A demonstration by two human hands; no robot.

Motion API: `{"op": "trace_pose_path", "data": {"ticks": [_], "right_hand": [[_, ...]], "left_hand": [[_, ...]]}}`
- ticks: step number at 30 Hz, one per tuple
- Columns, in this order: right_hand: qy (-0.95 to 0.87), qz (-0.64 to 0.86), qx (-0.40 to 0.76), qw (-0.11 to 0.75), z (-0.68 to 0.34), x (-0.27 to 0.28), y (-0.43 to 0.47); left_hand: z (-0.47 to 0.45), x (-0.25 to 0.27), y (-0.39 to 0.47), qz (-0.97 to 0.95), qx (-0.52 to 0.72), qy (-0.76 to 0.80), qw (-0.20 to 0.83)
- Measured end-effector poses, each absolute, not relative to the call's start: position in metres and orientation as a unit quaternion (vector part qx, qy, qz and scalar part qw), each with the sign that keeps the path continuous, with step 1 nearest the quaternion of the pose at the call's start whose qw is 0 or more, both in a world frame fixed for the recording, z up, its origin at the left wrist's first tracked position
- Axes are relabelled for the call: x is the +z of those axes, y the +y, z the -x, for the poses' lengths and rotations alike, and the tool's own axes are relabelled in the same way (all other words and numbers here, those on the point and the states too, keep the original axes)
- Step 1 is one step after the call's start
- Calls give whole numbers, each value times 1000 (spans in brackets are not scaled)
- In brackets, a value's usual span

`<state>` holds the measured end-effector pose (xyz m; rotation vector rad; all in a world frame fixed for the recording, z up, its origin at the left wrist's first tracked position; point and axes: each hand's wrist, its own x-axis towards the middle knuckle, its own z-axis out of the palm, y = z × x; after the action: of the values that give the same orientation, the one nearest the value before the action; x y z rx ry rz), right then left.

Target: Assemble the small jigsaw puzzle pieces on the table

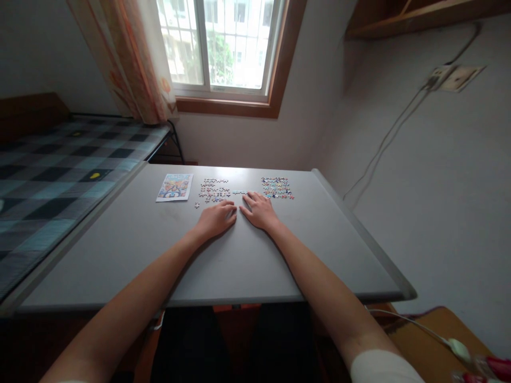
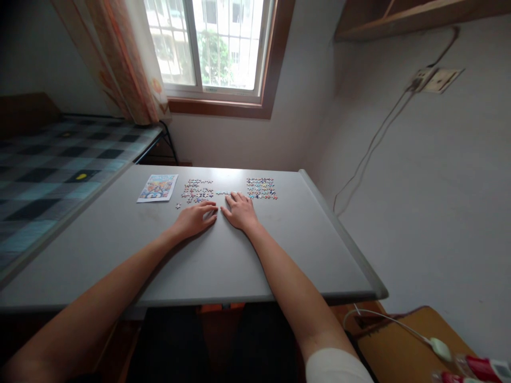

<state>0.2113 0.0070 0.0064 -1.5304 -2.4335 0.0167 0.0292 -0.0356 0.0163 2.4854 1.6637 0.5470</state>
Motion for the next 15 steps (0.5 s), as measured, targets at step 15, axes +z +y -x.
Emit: {"op": "trace_pose_path", "data": {"ticks": [15], "right_hand": [[-828,540,-4,153,-197,5,35]], "left_hand": [[-31,22,-39,-812,173,555,58]]}}
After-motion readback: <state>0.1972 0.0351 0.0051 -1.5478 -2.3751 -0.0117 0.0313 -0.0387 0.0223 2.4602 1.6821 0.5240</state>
